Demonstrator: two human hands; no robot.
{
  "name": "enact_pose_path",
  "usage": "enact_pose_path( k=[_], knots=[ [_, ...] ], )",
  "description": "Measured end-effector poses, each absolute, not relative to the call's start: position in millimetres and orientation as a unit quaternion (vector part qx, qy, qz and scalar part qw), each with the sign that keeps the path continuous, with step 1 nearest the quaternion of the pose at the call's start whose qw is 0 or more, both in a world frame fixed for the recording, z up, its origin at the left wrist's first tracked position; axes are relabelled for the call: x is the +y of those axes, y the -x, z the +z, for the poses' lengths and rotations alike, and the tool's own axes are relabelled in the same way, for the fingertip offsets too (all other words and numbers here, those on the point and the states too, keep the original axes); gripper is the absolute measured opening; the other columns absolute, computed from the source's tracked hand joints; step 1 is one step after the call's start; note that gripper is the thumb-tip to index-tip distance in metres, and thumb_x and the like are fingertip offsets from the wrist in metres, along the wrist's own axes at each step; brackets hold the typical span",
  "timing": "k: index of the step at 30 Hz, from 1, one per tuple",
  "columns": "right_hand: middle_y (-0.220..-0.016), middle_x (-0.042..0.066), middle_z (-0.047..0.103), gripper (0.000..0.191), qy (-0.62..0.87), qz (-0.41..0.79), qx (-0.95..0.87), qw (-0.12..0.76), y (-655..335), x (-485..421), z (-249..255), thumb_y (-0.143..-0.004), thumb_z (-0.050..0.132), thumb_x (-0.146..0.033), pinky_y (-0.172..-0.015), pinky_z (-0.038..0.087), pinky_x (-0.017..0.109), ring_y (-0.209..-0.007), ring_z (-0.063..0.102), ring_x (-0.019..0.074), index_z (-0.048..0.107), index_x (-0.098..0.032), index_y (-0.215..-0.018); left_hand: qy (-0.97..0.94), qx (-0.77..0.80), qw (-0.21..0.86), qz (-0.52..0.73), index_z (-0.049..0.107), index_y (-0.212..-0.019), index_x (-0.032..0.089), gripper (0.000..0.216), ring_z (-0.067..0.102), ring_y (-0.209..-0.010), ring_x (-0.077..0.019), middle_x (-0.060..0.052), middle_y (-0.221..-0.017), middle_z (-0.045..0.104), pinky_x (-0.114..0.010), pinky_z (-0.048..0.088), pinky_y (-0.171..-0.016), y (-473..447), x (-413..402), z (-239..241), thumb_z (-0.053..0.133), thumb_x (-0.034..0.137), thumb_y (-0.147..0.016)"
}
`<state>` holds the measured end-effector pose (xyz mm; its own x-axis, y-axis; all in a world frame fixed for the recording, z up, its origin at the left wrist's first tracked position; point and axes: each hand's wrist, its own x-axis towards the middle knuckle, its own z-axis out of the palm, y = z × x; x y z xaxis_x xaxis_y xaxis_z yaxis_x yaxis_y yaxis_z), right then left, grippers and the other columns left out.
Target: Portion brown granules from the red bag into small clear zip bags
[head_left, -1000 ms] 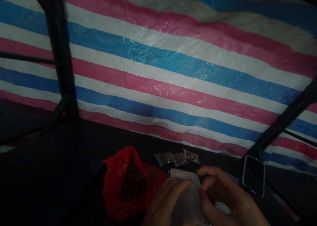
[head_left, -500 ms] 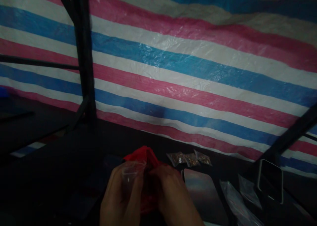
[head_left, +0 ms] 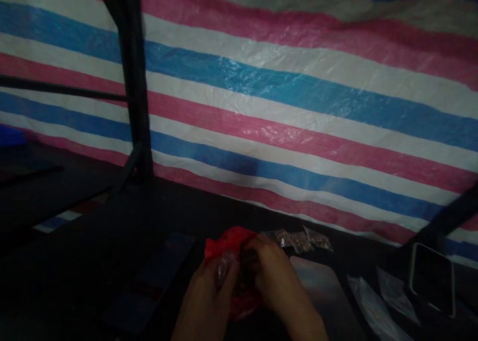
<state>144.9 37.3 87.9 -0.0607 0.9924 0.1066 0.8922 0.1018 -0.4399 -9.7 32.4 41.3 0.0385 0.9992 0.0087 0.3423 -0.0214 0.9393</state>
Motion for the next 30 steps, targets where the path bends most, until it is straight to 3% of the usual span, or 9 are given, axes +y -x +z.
enact_pose_path(
  k=[4, 9, 14, 20, 23, 30],
  knots=[
    [-0.117, 0.005, 0.080, 0.057, 0.660, 0.205, -0.691, 0.213, -150, 31, 87, -0.072, 0.056, 0.009, -0.094, 0.050, 0.030, -0.113, 0.073, 0.0230, 0.078, -0.023, -0.114, -0.480, 0.563, 0.502, 0.449, 0.073, -0.089, 0.018, 0.055, 0.075, -0.084, -0.0319, -0.009, -0.085, 0.079, -0.038, 0.058, -0.074, 7, 36, 54, 0.060, 0.071, -0.078],
    [-0.122, 0.005, 0.079, 0.058, 0.643, 0.209, -0.703, 0.220, -145, 28, 83, -0.074, 0.054, 0.008, -0.098, 0.048, 0.029, -0.117, 0.072, 0.0220, 0.079, -0.023, -0.115, -0.436, 0.539, 0.527, 0.492, 0.069, -0.073, 0.019, 0.056, 0.065, -0.069, -0.0215, -0.001, -0.070, 0.069, -0.029, 0.053, -0.061, 12, 35, 50, 0.073, 0.075, -0.070],
    [-0.115, 0.005, 0.082, 0.054, 0.644, 0.192, -0.699, 0.245, -139, 27, 79, -0.074, 0.058, 0.003, -0.102, 0.049, 0.038, -0.115, 0.072, 0.0275, 0.082, -0.027, -0.112, -0.381, 0.493, 0.598, 0.504, 0.072, -0.092, 0.018, 0.056, 0.066, -0.069, -0.0205, -0.001, -0.077, 0.073, -0.031, 0.057, -0.066, 15, 34, 42, 0.077, 0.071, -0.076],
    [-0.123, 0.008, 0.080, 0.048, 0.660, 0.215, -0.650, 0.309, -138, 30, 66, -0.080, 0.059, 0.001, -0.105, 0.051, 0.041, -0.119, 0.071, 0.0281, 0.081, -0.023, -0.116, -0.393, 0.510, 0.568, 0.512, 0.072, -0.092, 0.018, 0.053, 0.066, -0.068, -0.0189, 0.002, -0.071, 0.070, -0.026, 0.056, -0.063, 18, 38, 50, 0.081, 0.067, -0.074],
    [-0.132, 0.008, 0.076, 0.057, 0.643, 0.238, -0.645, 0.337, -138, 29, 60, -0.080, 0.057, 0.003, -0.111, 0.048, 0.038, -0.127, 0.068, 0.0255, 0.076, -0.021, -0.128, -0.379, 0.499, 0.585, 0.514, 0.073, -0.093, 0.018, 0.052, 0.067, -0.066, -0.0200, 0.003, -0.070, 0.071, -0.027, 0.055, -0.060, 18, 40, 48, 0.083, 0.065, -0.073],
    [-0.120, 0.007, 0.079, 0.057, 0.618, 0.244, -0.665, 0.339, -143, 26, 62, -0.073, 0.052, 0.007, -0.101, 0.053, 0.033, -0.117, 0.073, 0.0237, 0.079, -0.022, -0.115, -0.352, 0.487, 0.608, 0.519, 0.070, -0.093, 0.019, 0.049, 0.070, -0.071, -0.0213, 0.000, -0.075, 0.072, -0.029, 0.057, -0.065, 17, 41, 42, 0.076, 0.066, -0.081]
  ],
)
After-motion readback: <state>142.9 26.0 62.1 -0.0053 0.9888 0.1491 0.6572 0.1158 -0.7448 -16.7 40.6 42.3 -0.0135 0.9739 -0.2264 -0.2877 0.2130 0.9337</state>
